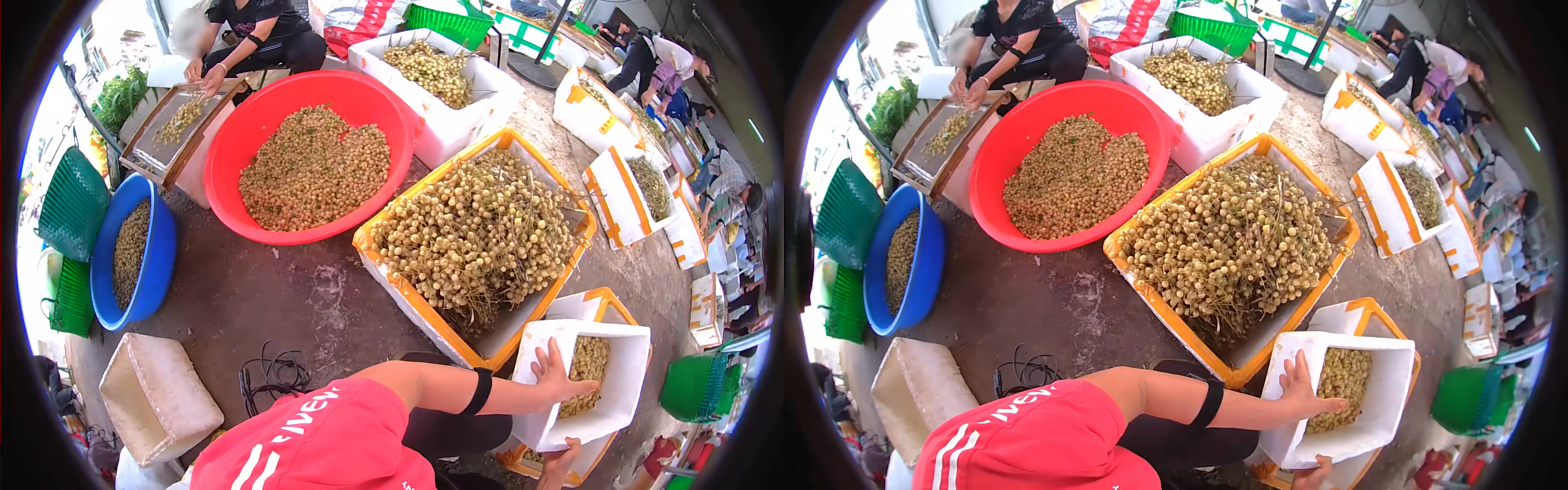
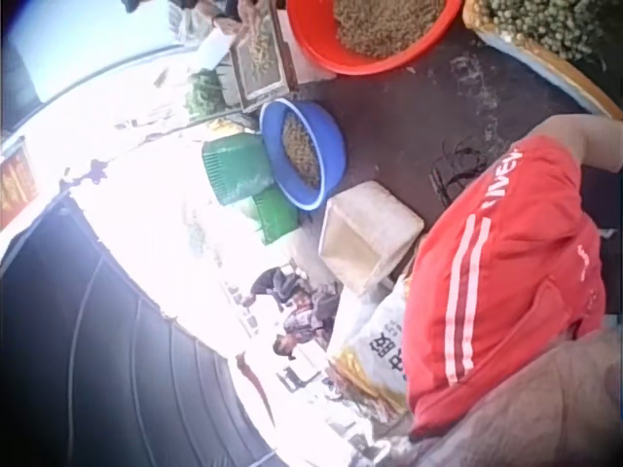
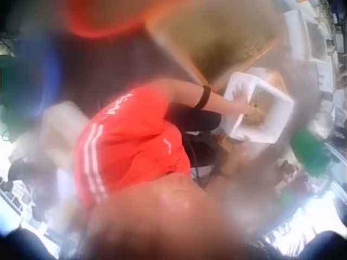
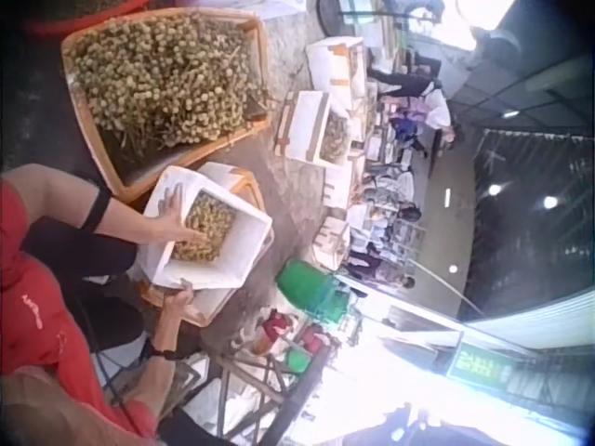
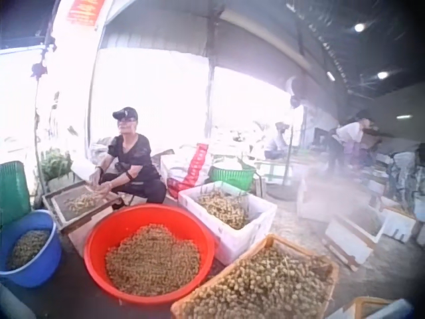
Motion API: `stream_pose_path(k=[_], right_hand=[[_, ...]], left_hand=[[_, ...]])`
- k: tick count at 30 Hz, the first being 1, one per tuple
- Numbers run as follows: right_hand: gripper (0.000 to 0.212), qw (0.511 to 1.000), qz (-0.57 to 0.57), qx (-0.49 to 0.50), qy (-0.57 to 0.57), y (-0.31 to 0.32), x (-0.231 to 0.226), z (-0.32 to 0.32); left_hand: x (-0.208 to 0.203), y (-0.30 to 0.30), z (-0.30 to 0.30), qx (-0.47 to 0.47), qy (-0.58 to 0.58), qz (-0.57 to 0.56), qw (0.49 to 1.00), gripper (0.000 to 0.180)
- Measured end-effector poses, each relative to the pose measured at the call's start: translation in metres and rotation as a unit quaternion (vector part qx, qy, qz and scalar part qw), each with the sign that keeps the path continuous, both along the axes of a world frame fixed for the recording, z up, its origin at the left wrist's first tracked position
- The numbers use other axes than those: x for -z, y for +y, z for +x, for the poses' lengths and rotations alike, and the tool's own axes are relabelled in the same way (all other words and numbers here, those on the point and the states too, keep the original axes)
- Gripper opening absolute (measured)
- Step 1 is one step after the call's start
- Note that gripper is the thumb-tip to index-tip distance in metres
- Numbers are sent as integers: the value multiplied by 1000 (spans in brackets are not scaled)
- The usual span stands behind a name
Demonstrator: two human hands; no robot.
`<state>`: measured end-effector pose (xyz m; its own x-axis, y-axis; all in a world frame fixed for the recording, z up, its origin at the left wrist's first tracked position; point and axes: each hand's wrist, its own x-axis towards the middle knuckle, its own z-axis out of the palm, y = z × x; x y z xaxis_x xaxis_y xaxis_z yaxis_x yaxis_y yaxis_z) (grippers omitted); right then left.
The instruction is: Picking individual longan fruits from their branches and sorting them into containers.
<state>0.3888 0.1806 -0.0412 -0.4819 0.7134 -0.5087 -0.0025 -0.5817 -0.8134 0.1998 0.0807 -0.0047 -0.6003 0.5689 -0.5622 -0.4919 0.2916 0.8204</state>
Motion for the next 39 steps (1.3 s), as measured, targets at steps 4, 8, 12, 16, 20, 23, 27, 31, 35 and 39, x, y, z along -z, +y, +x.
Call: stream_pose_path(k=[4, 8, 12, 16, 20, 23, 27, 31, 35, 39], right_hand=[[52, 1000, -8, 16, -21, -6, -4, 5], [50, 998, 26, 15, -48, -20, -18, 0], [48, 995, 99, -19, -20, -39, -56, 0], [59, 980, 177, -66, 54, -104, -143, -6], [75, 971, 176, 12, 163, -136, -175, -3], [82, 951, 96, -124, 266, -179, -170, -16], [91, 886, -41, -358, 292, -234, -143, -48], [78, 828, -243, -446, 240, -300, -65, -84], [87, 769, -383, -490, 146, -354, -13, -115], [89, 768, -399, -499, 49, -375, 23, -128]], left_hand=[[-5, 1, 5, -59, 28, -2, 998, 111], [-18, -5, 4, -42, 63, -31, 997, 97], [-33, -29, 5, -78, 116, 80, 987, 97], [-65, -100, -35, -130, 11, 300, 945, 95], [-118, -229, -68, -82, 60, 317, 943, 89], [-123, -327, -76, -137, 95, 307, 937, 79], [-93, -446, -89, -168, 120, 197, 958, 75], [-46, -560, -63, -253, 106, 132, 953, 70], [16, -631, -39, -329, 68, 74, 939, 74], [66, -658, -25, -368, 43, 5, 929, 78]])
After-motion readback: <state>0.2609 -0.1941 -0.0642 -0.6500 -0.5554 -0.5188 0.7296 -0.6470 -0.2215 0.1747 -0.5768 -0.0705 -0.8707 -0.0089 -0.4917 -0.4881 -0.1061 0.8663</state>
